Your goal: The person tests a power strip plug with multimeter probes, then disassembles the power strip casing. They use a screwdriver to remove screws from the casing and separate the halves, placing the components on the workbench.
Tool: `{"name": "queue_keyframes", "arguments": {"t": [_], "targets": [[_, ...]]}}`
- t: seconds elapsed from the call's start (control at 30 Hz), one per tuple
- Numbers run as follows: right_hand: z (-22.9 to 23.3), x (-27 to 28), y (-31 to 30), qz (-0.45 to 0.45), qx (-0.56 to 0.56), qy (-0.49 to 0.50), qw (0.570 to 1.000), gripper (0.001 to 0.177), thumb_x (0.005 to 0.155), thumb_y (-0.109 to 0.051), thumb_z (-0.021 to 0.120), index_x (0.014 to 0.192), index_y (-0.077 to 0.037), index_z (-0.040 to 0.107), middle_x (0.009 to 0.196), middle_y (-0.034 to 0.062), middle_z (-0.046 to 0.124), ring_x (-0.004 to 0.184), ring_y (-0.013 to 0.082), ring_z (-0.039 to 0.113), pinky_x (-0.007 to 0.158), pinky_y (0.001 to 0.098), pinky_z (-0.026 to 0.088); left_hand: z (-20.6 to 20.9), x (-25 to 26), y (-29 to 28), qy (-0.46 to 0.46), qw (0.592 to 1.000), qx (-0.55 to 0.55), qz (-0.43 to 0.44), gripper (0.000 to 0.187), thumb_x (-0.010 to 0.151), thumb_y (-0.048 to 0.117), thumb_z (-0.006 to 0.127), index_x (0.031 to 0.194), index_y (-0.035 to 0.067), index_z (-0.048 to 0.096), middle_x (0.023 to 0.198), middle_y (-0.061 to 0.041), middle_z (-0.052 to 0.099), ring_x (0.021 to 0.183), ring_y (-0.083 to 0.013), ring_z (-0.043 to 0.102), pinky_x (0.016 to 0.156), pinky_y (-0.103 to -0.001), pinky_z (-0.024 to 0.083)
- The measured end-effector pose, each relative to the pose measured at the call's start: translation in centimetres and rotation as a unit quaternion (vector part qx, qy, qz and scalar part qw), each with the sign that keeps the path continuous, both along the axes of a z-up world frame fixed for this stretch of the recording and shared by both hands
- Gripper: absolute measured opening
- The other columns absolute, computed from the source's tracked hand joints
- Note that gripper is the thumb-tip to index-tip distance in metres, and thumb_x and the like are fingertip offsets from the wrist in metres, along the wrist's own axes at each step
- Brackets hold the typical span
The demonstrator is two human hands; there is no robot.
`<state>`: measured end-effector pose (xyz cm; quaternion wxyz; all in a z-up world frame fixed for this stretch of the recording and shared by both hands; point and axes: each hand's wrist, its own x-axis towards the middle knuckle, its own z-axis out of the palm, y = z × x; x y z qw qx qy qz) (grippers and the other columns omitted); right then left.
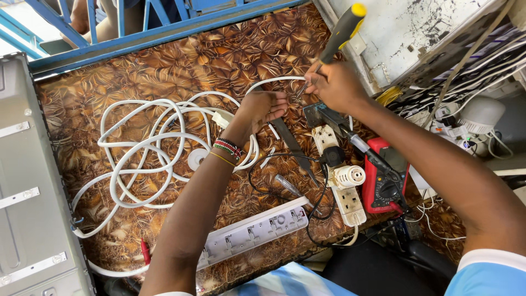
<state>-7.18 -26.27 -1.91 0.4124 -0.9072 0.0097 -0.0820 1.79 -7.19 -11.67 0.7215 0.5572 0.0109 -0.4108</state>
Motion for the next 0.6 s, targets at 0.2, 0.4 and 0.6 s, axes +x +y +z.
{"name": "queue_keyframes", "arguments": {"t": [0.2,0.4,0.6], "targets": [[-0.7,0.6,0.0,0.013,0.006,0.007,1.0,0.016,0.109,-0.008,0.064,0.104,0.005,0.07,0.082,0.0208,0.075,0.075,0.0258,0.076,0.066,0.0341,0.064,-2.1,0.1,-0.8,-0.004,0.999,0.04,-0.012,0.03,0.096,0.016,0.057,0.115,-0.004,0.068,0.093,-0.017,0.076,0.084,-0.0246,0.079,0.08,-0.037,0.067],[2.7,-0.1,1.7,-0.013,0.031,0.043,0.998,0.022,0.109,-0.018,0.062,0.104,0.003,0.071,0.084,0.0181,0.076,0.076,0.0215,0.078,0.068,0.03,0.066,2.9,-1.8,-0.5,-0.061,0.995,0.036,-0.067,0.03,0.096,0.002,0.064,0.126,-0.003,0.064,0.101,-0.018,0.075,0.091,-0.0247,0.076,0.081,-0.032,0.066],[2.7,0.1,0.3,-0.06,0.003,0.087,0.994,0.027,0.109,-0.028,0.06,0.109,-0.003,0.069,0.087,0.0138,0.078,0.075,0.0174,0.079,0.067,0.0286,0.066,-3.4,1.0,-1.7,0.097,0.991,-0.085,-0.033,0.024,0.108,-0.005,0.041,0.111,-0.009,0.064,0.106,-0.03,0.072,0.094,-0.0394,0.075,0.084,-0.045,0.065]]}}
